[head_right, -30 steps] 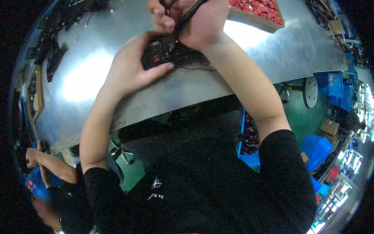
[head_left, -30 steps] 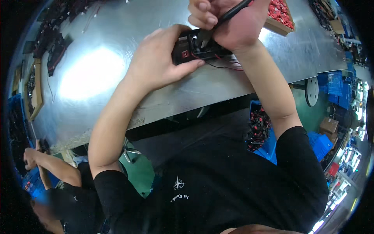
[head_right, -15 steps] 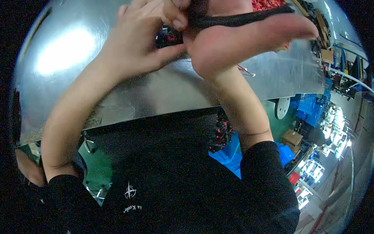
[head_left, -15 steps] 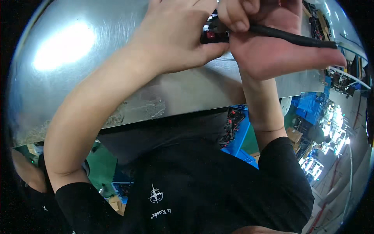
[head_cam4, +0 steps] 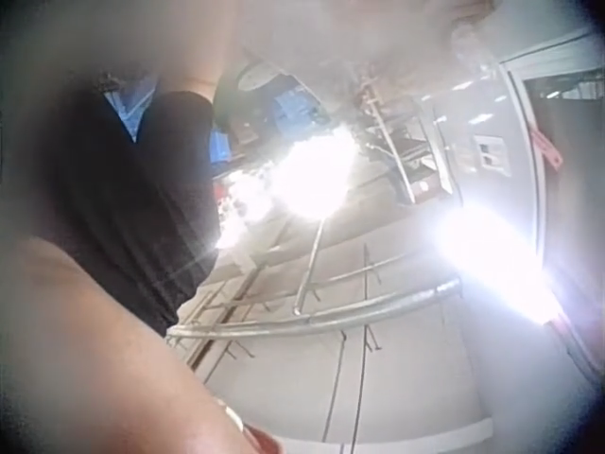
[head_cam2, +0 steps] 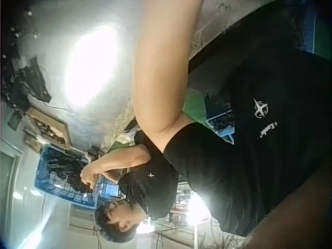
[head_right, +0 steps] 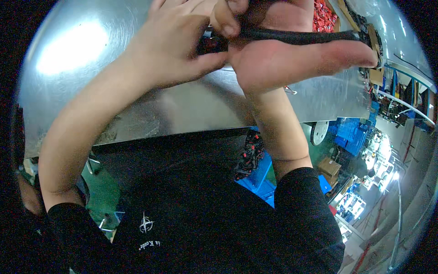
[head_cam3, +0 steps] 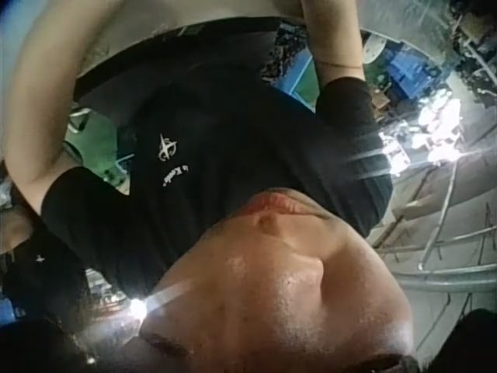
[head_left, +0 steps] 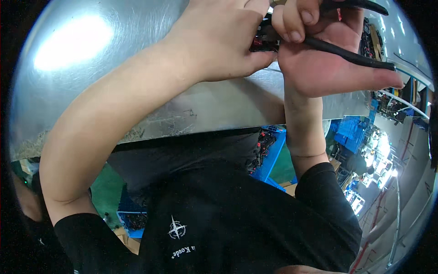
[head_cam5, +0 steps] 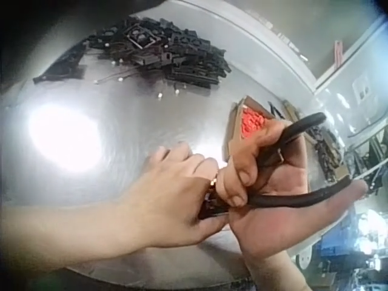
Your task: Assembling electronic cooling fan units at a workbench.
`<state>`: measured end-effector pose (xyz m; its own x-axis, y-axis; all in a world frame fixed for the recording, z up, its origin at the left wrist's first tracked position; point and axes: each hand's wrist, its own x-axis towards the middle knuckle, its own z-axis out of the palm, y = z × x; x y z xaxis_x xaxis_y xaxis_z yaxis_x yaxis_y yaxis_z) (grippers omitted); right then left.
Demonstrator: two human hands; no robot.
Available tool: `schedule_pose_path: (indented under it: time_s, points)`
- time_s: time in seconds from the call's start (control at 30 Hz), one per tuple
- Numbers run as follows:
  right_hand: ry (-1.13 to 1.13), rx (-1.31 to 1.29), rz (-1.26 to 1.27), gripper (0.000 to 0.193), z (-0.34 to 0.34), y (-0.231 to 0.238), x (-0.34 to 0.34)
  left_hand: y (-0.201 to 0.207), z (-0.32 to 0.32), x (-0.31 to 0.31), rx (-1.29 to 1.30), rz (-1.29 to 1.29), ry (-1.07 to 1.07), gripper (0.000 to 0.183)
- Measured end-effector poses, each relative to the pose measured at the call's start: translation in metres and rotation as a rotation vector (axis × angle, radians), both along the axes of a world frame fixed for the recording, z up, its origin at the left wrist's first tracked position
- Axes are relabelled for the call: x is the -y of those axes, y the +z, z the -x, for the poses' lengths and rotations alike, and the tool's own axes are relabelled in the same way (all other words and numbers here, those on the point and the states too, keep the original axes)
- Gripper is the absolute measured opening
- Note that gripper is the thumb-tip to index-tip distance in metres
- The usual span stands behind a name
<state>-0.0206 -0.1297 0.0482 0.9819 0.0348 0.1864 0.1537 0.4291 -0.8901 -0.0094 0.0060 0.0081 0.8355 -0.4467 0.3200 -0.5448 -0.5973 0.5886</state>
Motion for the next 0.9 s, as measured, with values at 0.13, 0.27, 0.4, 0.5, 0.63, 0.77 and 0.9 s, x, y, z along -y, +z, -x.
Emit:
schedule_pose_path:
  time_s: [0.13,0.27,0.4,0.5,0.63,0.77,0.9]
  points:
    - [-0.010,0.001,-0.011,0.108,-0.001,0.003,0.000,0.002,0.000,-0.001,0.010,-0.005,-0.015,0.049]
    - [0.160,0.071,-0.151,0.110,-0.003,0.000,0.003,0.002,0.001,-0.001,0.012,-0.027,-0.007,0.050]
    - [0.007,0.008,-0.081,0.111,0.000,0.000,-0.002,0.003,0.002,0.000,-0.022,-0.042,0.010,0.052]
    - [0.074,0.030,-0.104,0.110,-0.003,-0.004,0.000,0.003,0.006,-0.002,-0.033,-0.031,0.065,0.053]
    - [0.274,-0.029,-0.316,0.106,-0.006,0.002,0.006,0.000,0.007,0.002,0.023,-0.100,0.146,0.057]
    - [0.308,0.005,-0.134,0.098,-0.016,-0.007,0.018,0.002,0.003,0.007,0.000,-0.172,0.102,0.063]
    - [0.453,-0.048,-0.138,0.096,-0.033,-0.011,0.030,0.003,-0.002,0.009,-0.069,-0.223,0.057,0.062]
